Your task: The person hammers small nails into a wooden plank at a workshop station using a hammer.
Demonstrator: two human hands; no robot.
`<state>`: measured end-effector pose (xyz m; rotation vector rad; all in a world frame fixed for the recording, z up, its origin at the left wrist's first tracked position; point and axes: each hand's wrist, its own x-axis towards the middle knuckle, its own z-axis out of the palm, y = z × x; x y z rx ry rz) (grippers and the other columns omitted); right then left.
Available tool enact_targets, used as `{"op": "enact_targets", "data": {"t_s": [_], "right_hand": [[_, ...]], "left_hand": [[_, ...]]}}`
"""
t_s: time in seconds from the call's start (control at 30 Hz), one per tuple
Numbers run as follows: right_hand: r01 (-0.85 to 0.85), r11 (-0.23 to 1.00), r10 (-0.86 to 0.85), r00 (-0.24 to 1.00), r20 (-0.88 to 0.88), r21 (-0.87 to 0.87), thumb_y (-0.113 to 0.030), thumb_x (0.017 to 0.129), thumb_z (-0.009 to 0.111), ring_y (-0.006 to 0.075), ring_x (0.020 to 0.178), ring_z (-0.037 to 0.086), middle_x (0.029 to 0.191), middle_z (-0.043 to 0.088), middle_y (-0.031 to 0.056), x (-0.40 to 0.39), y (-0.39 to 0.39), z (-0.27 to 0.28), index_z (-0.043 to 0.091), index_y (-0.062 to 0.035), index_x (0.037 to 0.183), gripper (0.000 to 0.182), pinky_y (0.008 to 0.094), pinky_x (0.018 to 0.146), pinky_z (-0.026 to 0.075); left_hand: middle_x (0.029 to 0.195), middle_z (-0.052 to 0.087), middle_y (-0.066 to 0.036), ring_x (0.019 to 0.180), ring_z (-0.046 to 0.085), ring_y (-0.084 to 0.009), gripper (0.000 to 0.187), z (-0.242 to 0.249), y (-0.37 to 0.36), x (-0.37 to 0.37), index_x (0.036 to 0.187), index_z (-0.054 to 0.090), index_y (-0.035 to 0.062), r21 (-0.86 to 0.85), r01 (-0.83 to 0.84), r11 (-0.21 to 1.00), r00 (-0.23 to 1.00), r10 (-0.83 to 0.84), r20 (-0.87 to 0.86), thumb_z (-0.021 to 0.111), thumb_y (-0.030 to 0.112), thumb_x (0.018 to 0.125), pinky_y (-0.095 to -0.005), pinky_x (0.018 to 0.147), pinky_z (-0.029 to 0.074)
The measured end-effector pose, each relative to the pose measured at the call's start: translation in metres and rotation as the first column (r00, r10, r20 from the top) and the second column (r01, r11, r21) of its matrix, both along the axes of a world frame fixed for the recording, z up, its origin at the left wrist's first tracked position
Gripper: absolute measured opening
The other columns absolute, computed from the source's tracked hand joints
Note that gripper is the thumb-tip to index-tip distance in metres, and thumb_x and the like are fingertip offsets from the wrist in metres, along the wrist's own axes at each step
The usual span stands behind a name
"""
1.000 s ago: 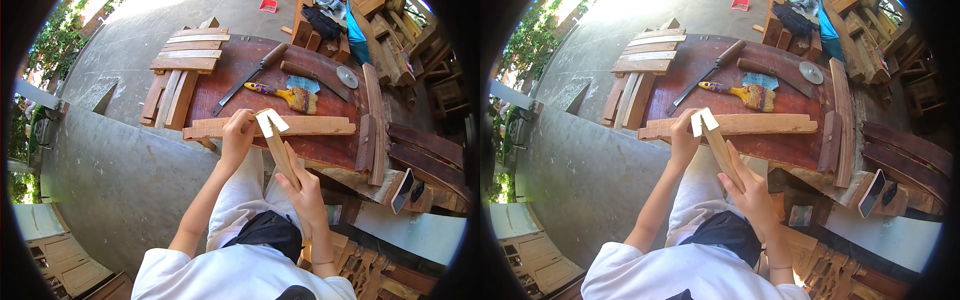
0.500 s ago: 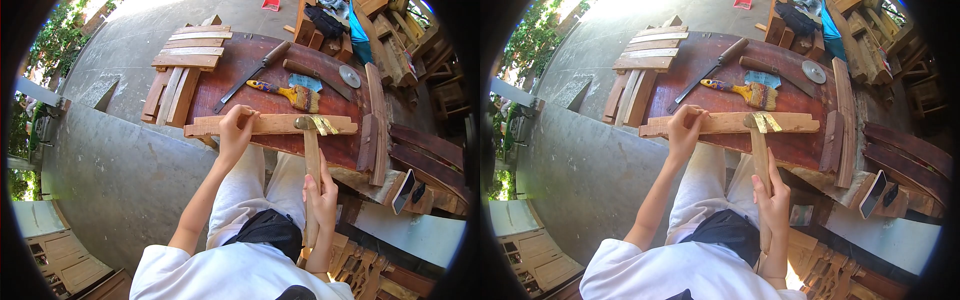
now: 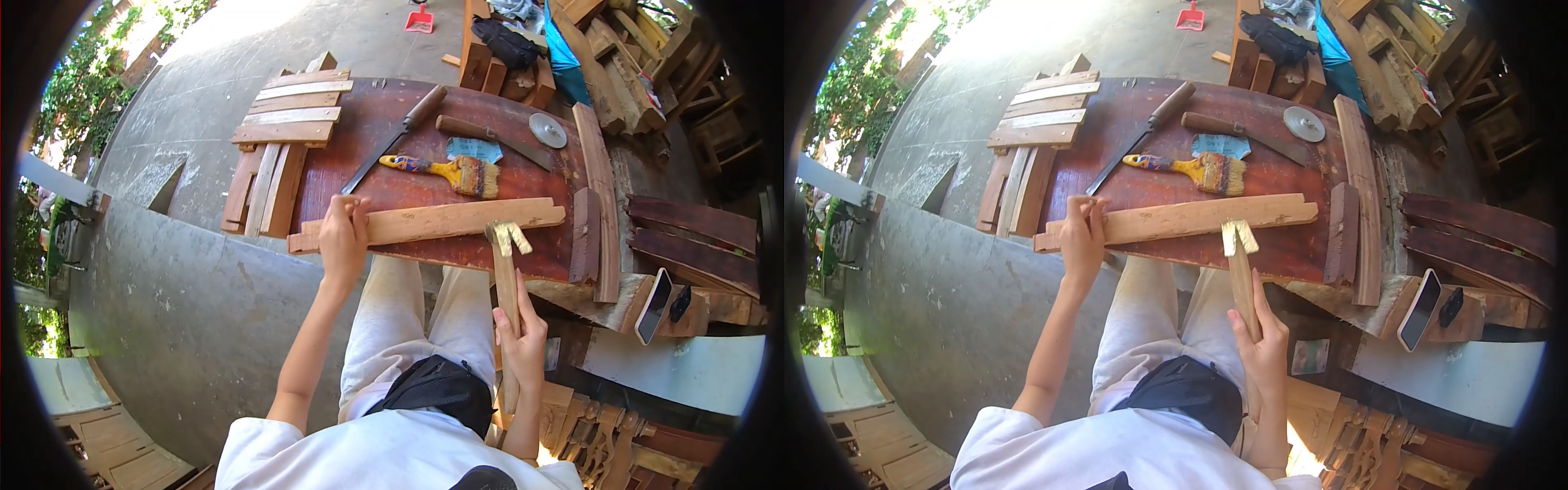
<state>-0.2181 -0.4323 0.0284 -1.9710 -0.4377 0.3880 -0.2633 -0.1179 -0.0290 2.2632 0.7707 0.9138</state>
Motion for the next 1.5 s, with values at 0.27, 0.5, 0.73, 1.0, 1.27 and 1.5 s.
{"op": "enact_targets", "data": {"t_s": [0.27, 0.5, 0.73, 1.0, 1.27, 1.5], "right_hand": [[0.093, 0.995, -0.074, 0.911, 0.405, -0.027, -0.012, 0.088, 0.075, 0.0281, 0.111, 0.070, 0.130, 0.066, 0.0225, 0.011, -0.018, 0.000, 0.053, -0.0020, 0.144, 0.061, 0.0343, 0.091, 0.052], [0.037, 0.985, 0.073, 0.798, 0.599, -0.169, -0.010, 0.089, 0.075, 0.0284, 0.069, 0.057, 0.085, 0.060, 0.0141, 0.057, -0.005, 0.034, 0.054, -0.0136, 0.146, 0.061, 0.0405, 0.068, 0.051], [-0.056, 0.965, 0.200, 0.793, 0.576, -0.258, -0.015, 0.091, 0.073, 0.0283, 0.065, 0.054, 0.081, 0.057, 0.0134, 0.061, 0.026, 0.031, 0.052, -0.0172, 0.148, 0.061, 0.0399, 0.064, 0.049], [-0.156, 0.980, 0.192, 0.896, 0.400, -0.121, -0.015, 0.092, 0.072, 0.0311, 0.075, 0.061, 0.093, 0.064, 0.0184, 0.021, 0.030, -0.006, 0.050, -0.0117, 0.148, 0.061, 0.0373, 0.074, 0.053], [-0.024, 0.996, 0.043, 0.972, 0.233, -0.084, -0.016, 0.095, 0.068, 0.0176, 0.074, 0.062, 0.090, 0.069, 0.0136, 0.026, 0.033, -0.023, 0.048, -0.0085, 0.150, 0.058, 0.0333, 0.073, 0.053], [0.014, 0.960, -0.008, 1.000, -0.025, 0.279, -0.015, 0.095, 0.067, 0.0089, 0.058, 0.053, 0.075, 0.061, 0.0035, 0.009, 0.011, -0.029, 0.048, -0.0006, 0.145, 0.055, 0.0255, 0.057, 0.047]], "left_hand": [[0.082, 0.073, -0.013, 0.071, 0.067, -0.0289, 0.013, -0.030, -0.008, -0.004, 0.106, 0.048, 0.0000, 0.187, 0.044, 0.981, 0.949, -0.100, 0.301, 0.059, 0.002, 0.098, -0.0374, 0.066, 0.052], [0.081, 0.072, -0.014, 0.069, 0.067, -0.0269, 0.020, -0.039, -0.005, -0.003, 0.107, 0.048, 0.0001, 0.267, 0.074, 0.961, 0.855, -0.199, 0.478, 0.062, -0.005, 0.095, -0.0346, 0.059, 0.053], [0.079, 0.072, -0.006, 0.063, 0.068, -0.0254, 0.010, -0.024, -0.013, -0.017, 0.100, 0.055, 0.0020, 0.174, 0.019, 0.985, 0.953, -0.070, 0.295, 0.065, 0.005, 0.097, -0.0342, 0.058, 0.051], [0.073, 0.071, -0.005, 0.066, 0.068, -0.0236, 0.011, -0.014, -0.017, -0.021, 0.095, 0.059, 0.0014, 0.187, 0.034, 0.982, 0.945, -0.092, 0.313, 0.067, 0.009, 0.096, -0.0335, 0.060, 0.051], [0.071, 0.069, -0.005, 0.069, 0.068, -0.0235, 0.008, 0.001, -0.014, -0.003, 0.094, 0.057, 0.0048, 0.123, 0.023, 0.992, 0.986, -0.044, 0.163, 0.065, 0.008, 0.096, -0.0353, 0.062, 0.050], [0.073, 0.069, -0.007, 0.070, 0.068, -0.0239, 0.010, -0.001, -0.019, 0.006, 0.093, 0.058, 0.0043, 0.103, 0.016, 0.995, 0.989, -0.031, 0.148, 0.067, 0.008, 0.094, -0.0361, 0.061, 0.050]]}}
